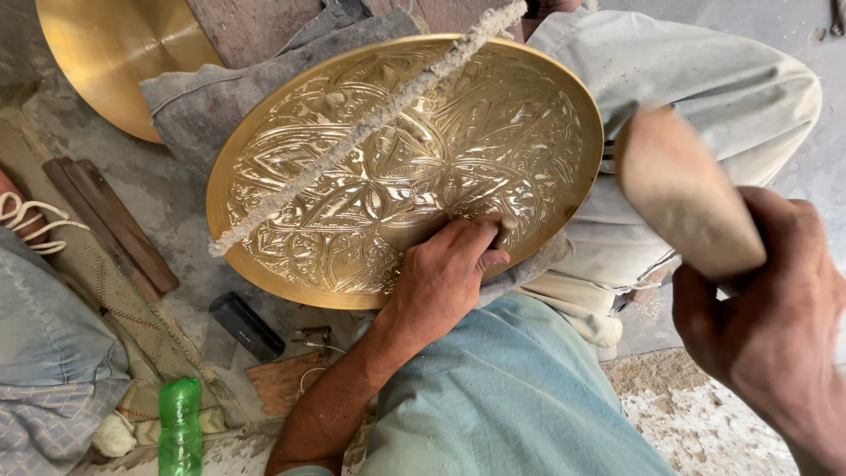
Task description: The person sits on the floor with an engraved brass tray resting on their lap and repeatedly strikes a small punch held against the tray's surface using a wooden mallet, repositioning the punch across the floral pattern to shape the embossed design.
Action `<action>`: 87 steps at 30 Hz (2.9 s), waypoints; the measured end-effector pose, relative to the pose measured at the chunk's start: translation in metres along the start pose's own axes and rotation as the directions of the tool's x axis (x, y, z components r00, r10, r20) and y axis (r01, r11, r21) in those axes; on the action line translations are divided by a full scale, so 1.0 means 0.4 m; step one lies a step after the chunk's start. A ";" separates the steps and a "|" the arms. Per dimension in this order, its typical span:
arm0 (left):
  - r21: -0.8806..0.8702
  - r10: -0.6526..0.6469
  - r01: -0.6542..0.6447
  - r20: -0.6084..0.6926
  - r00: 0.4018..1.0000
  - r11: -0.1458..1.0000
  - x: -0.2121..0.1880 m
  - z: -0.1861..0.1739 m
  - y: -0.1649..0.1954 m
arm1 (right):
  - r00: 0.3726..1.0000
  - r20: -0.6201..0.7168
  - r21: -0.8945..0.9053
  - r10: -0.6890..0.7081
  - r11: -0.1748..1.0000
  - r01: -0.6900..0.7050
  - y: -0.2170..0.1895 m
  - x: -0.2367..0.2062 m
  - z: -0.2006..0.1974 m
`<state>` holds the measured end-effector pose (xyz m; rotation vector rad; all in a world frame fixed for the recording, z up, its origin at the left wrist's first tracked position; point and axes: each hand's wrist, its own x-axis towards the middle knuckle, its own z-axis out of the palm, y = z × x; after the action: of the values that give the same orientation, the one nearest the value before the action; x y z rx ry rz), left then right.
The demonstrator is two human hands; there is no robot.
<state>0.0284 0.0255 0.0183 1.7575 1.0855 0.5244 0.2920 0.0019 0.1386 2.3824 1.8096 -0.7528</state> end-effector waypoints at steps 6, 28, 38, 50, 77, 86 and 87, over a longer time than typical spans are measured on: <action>0.021 -0.004 0.003 0.018 1.000 1.000 0.003 -0.002 0.000 | 0.987 -0.127 0.010 -0.103 0.994 0.105 -0.033 0.007 -0.001; 0.027 -0.024 0.022 0.067 0.997 0.999 0.002 -0.014 0.005 | 0.929 0.097 0.360 0.358 0.857 -0.368 -0.011 -0.007 0.022; 0.023 -0.005 0.006 -0.057 0.998 1.000 -0.008 -0.026 0.026 | 0.955 0.015 -0.407 -0.295 0.871 0.276 -0.005 -0.013 0.015; -0.386 -0.412 0.258 -0.396 0.820 0.886 -0.112 0.029 0.043 | 0.794 -0.058 -0.465 -0.605 0.720 0.515 -0.041 0.035 -0.008; -0.200 -0.272 0.188 -0.604 0.749 0.962 -0.122 0.087 0.028 | 0.548 0.202 -0.481 -0.811 0.405 0.777 -0.419 0.150 -0.123; -0.260 -0.329 0.214 -0.575 0.750 0.942 -0.119 0.074 0.038 | 0.684 0.156 -0.206 -0.713 0.654 0.728 -0.390 0.159 -0.116; -0.232 -0.313 0.215 -0.587 0.747 0.949 -0.118 0.072 0.039 | 0.559 0.237 -0.439 -0.794 0.426 0.791 -0.382 0.168 -0.116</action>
<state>0.0325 -0.0316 0.0253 1.2776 1.6760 1.0196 0.1805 0.1245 0.1888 1.0894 2.7102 -0.1931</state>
